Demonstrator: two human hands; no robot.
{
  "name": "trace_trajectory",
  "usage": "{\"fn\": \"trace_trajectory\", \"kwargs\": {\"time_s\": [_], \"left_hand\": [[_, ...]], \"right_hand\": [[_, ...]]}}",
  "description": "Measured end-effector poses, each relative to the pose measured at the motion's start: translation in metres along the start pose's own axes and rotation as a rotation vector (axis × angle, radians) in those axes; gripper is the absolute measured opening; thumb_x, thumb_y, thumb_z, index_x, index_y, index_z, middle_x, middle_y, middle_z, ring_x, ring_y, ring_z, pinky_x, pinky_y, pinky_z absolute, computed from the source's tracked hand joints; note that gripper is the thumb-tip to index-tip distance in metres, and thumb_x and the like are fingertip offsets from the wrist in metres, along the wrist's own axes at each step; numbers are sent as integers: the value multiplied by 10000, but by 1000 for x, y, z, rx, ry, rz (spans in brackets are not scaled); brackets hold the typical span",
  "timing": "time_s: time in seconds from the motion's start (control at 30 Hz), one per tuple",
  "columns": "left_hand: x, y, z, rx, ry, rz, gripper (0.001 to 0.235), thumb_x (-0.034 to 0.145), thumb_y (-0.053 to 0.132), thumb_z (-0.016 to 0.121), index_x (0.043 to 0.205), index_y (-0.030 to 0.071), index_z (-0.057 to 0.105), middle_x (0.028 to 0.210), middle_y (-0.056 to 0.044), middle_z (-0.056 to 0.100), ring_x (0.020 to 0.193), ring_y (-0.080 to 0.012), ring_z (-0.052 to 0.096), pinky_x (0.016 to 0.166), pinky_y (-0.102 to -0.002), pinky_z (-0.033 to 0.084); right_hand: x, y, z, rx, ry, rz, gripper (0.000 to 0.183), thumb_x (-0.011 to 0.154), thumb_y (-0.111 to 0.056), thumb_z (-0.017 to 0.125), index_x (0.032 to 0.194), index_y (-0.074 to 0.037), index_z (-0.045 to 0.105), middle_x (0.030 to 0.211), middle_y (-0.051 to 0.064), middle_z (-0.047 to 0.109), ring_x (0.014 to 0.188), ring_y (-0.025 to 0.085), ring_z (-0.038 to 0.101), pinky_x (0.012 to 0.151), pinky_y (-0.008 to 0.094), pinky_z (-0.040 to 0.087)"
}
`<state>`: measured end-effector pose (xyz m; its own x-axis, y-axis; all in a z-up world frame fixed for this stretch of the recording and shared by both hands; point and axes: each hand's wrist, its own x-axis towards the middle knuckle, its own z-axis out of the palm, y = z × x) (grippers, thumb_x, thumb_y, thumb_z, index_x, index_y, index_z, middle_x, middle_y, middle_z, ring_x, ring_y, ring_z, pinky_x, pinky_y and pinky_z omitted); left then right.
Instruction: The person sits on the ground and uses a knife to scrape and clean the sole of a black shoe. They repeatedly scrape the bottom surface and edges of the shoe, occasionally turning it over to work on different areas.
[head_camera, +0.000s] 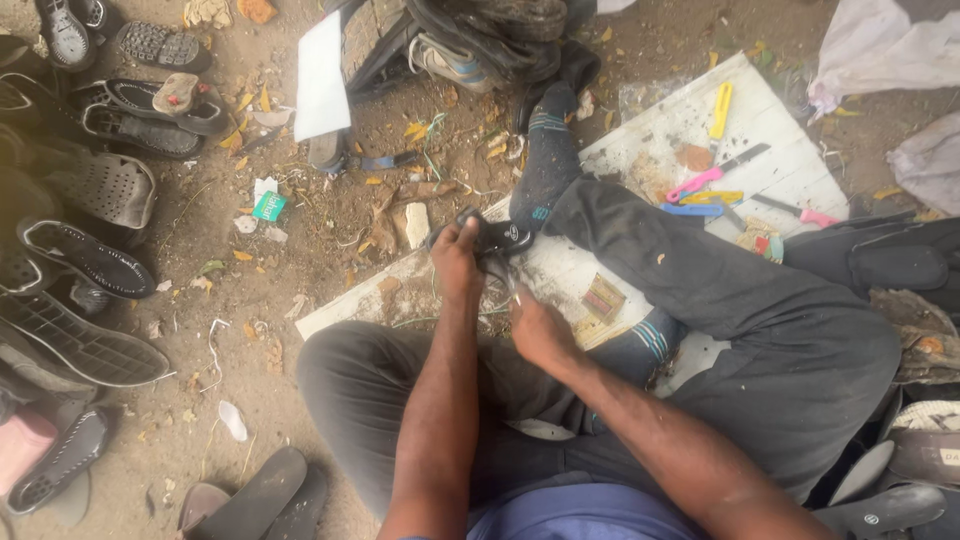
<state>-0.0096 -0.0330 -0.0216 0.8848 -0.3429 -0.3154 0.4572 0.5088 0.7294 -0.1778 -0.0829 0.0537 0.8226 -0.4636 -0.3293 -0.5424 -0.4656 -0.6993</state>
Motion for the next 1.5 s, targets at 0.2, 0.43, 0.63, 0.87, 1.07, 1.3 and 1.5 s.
{"fn": "trace_trajectory", "kwargs": {"time_s": [0.2, 0.43, 0.63, 0.87, 1.07, 1.3, 1.5], "left_hand": [[11, -12, -20, -93, -1, 15, 214, 977, 117, 701, 790, 79, 607, 683, 6, 575, 599, -97, 488, 581, -254, 397], [37, -17, -30, -132, 152, -44, 244, 962, 127, 702, 755, 110, 576, 652, 12, 528, 573, -100, 432, 562, -258, 353], [-2, 45, -14, 496, -83, -110, 247, 849, 115, 650, 1080, 113, 738, 967, -26, 773, 817, -155, 726, 751, -299, 599], [-38, 77, 6, 1944, -390, 571, 177, 824, 279, 771, 953, 174, 831, 1273, -150, 613, 1127, -308, 524, 948, -460, 441], [-35, 37, -4, 1945, -241, 674, 127, 983, 248, 728, 1002, 142, 796, 1015, -51, 575, 984, -227, 518, 854, -399, 434], [-47, 16, -1, 1521, -270, 669, 165, 766, 249, 817, 899, 154, 846, 997, -87, 602, 986, -279, 526, 864, -423, 431], [-39, 4, -14, 1272, -258, 381, 130, 759, 153, 819, 882, 110, 822, 1124, -90, 589, 1064, -256, 568, 942, -375, 510]], "right_hand": [[45, 14, 31, -64, 172, -157, 273, 1015, -185, 527, 1248, -54, 584, 915, 291, 702, 872, 515, 688, 749, 592, 539], [5, 13, 21, -84, 41, -41, 443, 984, -210, 552, 1378, -18, 488, 834, 321, 687, 828, 534, 670, 748, 616, 508], [28, 12, 21, -115, 57, -75, 294, 1007, -217, 555, 1228, -24, 562, 820, 264, 707, 813, 495, 688, 738, 600, 514], [22, 23, 19, -59, 43, -67, 262, 1011, -255, 566, 1189, -64, 589, 819, 241, 708, 813, 475, 693, 718, 583, 517], [39, 42, 6, 2, 15, -63, 248, 997, -249, 561, 1164, -76, 619, 899, 248, 725, 880, 472, 699, 749, 560, 528], [69, 65, -4, 21, 29, -206, 235, 997, -248, 579, 1132, -67, 645, 971, 277, 715, 929, 485, 685, 771, 549, 528], [16, 47, -17, -18, 19, -150, 261, 995, -239, 569, 1183, -67, 626, 965, 291, 702, 939, 505, 667, 793, 580, 508]]}}
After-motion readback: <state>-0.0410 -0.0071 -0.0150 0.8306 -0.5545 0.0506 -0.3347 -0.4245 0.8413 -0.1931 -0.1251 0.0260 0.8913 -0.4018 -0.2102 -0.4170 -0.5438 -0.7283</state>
